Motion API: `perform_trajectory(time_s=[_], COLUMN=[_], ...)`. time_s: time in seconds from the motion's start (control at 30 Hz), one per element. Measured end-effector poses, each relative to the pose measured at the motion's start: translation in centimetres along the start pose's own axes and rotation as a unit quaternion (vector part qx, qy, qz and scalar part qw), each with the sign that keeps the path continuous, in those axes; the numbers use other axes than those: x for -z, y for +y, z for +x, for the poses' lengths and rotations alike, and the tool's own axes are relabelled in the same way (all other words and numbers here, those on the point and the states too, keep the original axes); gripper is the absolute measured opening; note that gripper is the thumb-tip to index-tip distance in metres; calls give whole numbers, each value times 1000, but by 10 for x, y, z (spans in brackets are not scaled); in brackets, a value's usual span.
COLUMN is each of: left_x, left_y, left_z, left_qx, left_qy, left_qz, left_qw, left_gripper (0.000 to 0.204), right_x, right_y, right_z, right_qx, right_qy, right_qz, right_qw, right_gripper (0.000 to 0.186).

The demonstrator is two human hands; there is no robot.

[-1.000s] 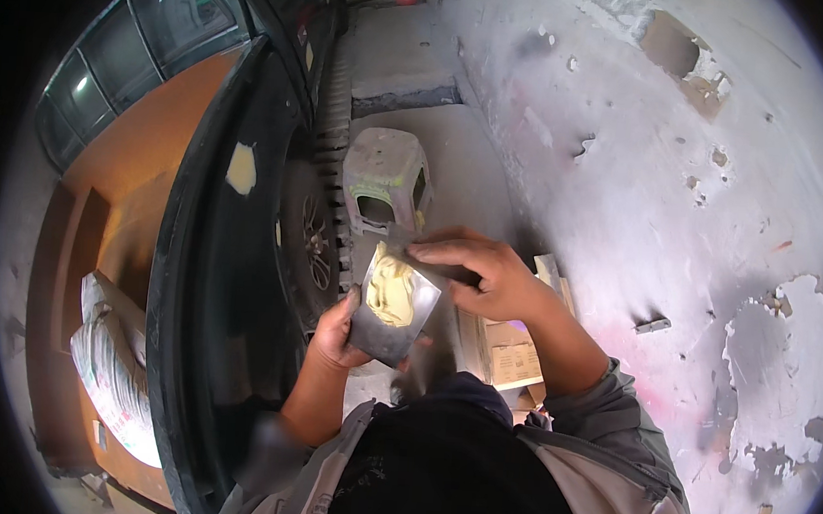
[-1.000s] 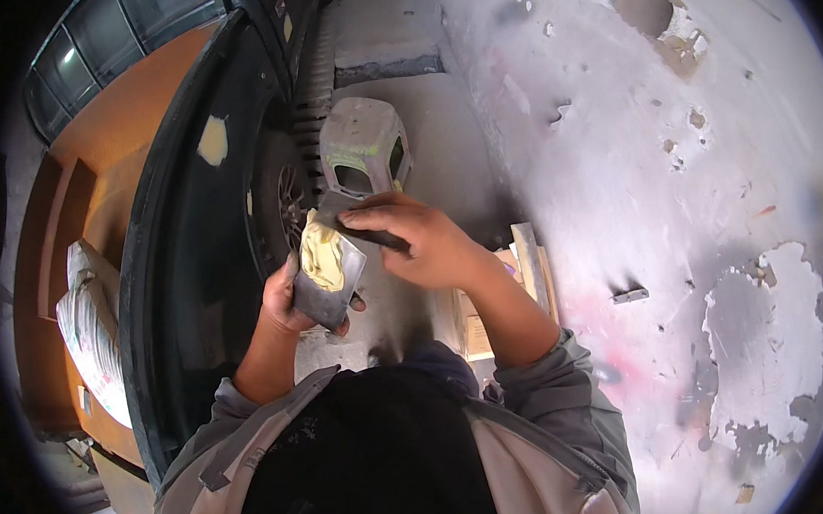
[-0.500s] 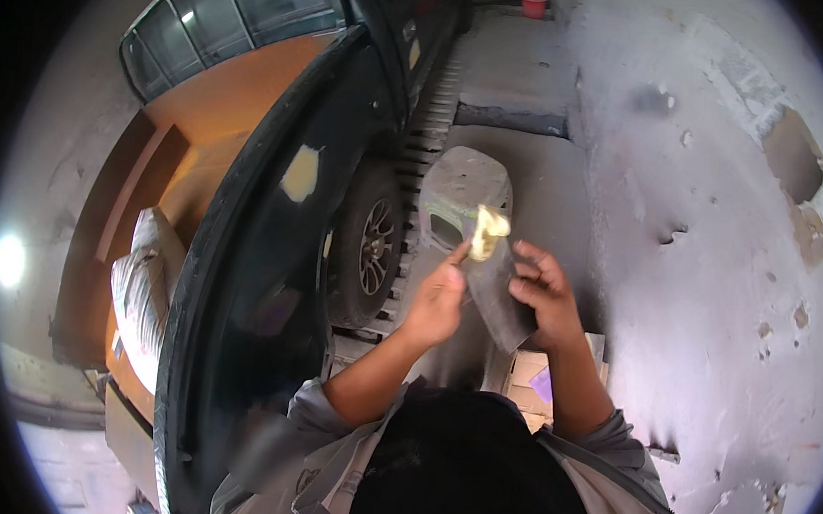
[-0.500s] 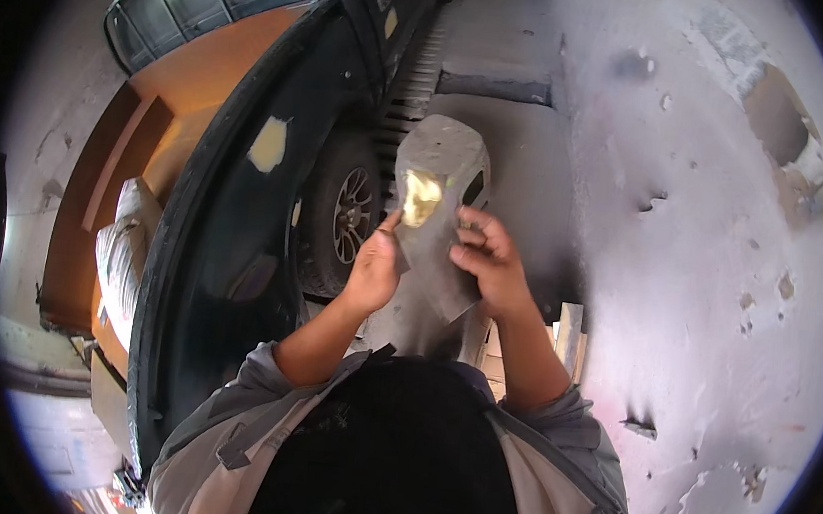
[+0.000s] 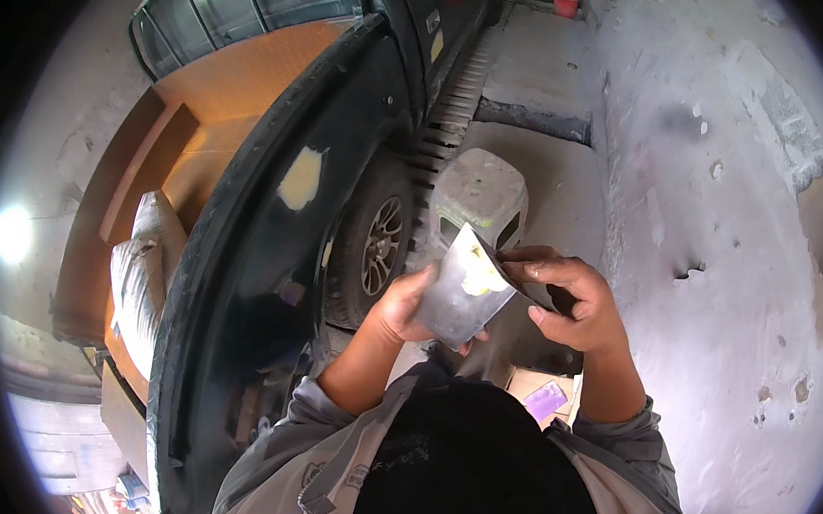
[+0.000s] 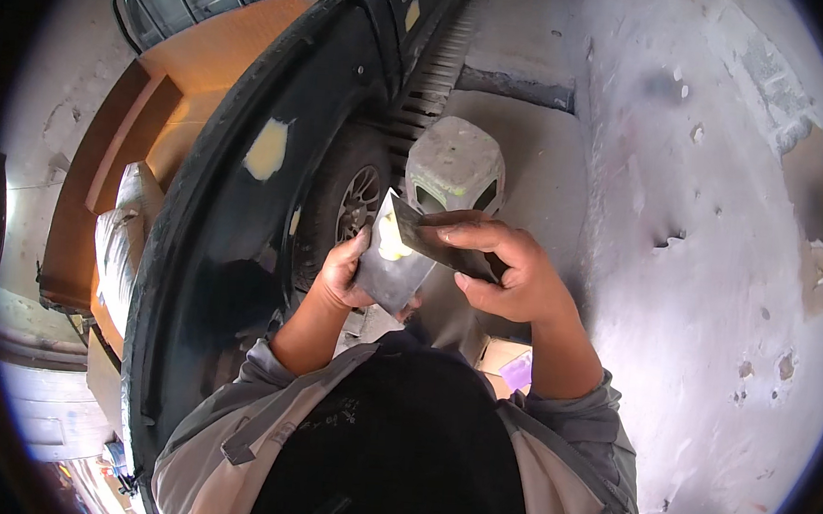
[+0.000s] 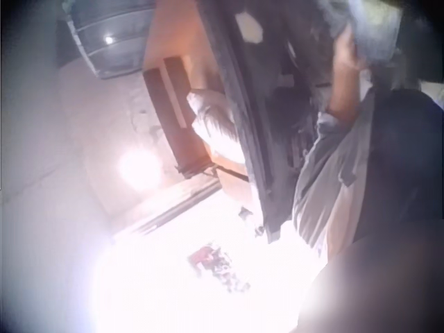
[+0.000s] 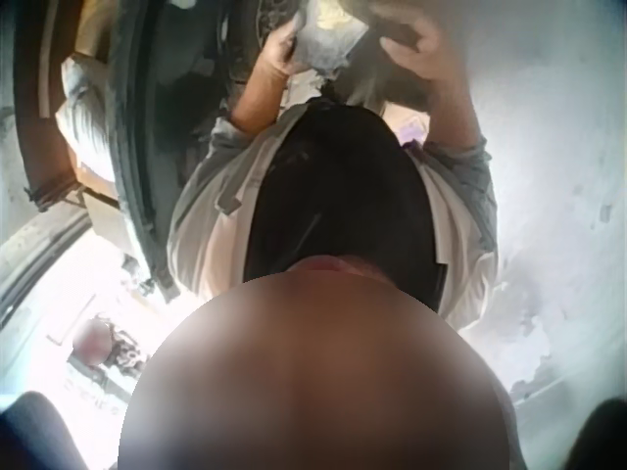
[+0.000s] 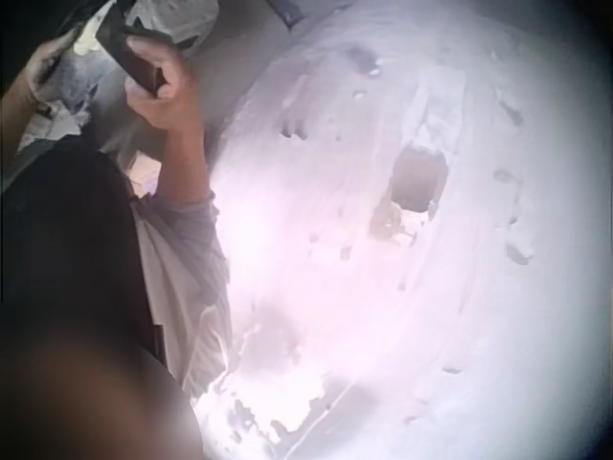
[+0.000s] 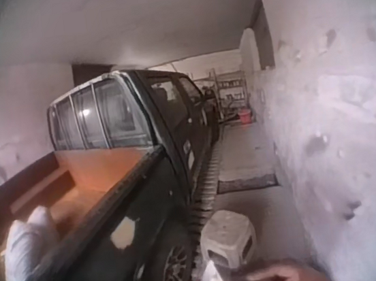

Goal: The person scoops a beige paste from a bucket onto a metal sheet, spreads it with a putty knife, and applies it to a black car door. The person repeatedly smooths the paste on the door surface using the putty knife.

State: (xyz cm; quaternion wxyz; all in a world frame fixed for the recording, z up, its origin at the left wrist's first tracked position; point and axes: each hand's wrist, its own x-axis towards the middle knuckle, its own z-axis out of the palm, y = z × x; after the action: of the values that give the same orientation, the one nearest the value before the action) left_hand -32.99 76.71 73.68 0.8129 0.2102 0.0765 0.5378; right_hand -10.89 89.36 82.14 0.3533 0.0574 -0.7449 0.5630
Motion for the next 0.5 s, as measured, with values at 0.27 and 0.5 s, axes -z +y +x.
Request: perform_trajectory(time_s=[0.27,0.5], left_x=[23,49], left_y=[45,82], left_z=[41,95], left_qx=[-28,-241], left_qy=[63,201], left_qz=[15,146], left_qw=[998,938], left_gripper=[70,57], right_x=[55,15], right_y=[62,93], right_z=[46,106], right_qx=[-166,-167], right_qy=[-11,93], right_qz=[-261,-392], right_qw=[951,900], right_gripper=[46,50])
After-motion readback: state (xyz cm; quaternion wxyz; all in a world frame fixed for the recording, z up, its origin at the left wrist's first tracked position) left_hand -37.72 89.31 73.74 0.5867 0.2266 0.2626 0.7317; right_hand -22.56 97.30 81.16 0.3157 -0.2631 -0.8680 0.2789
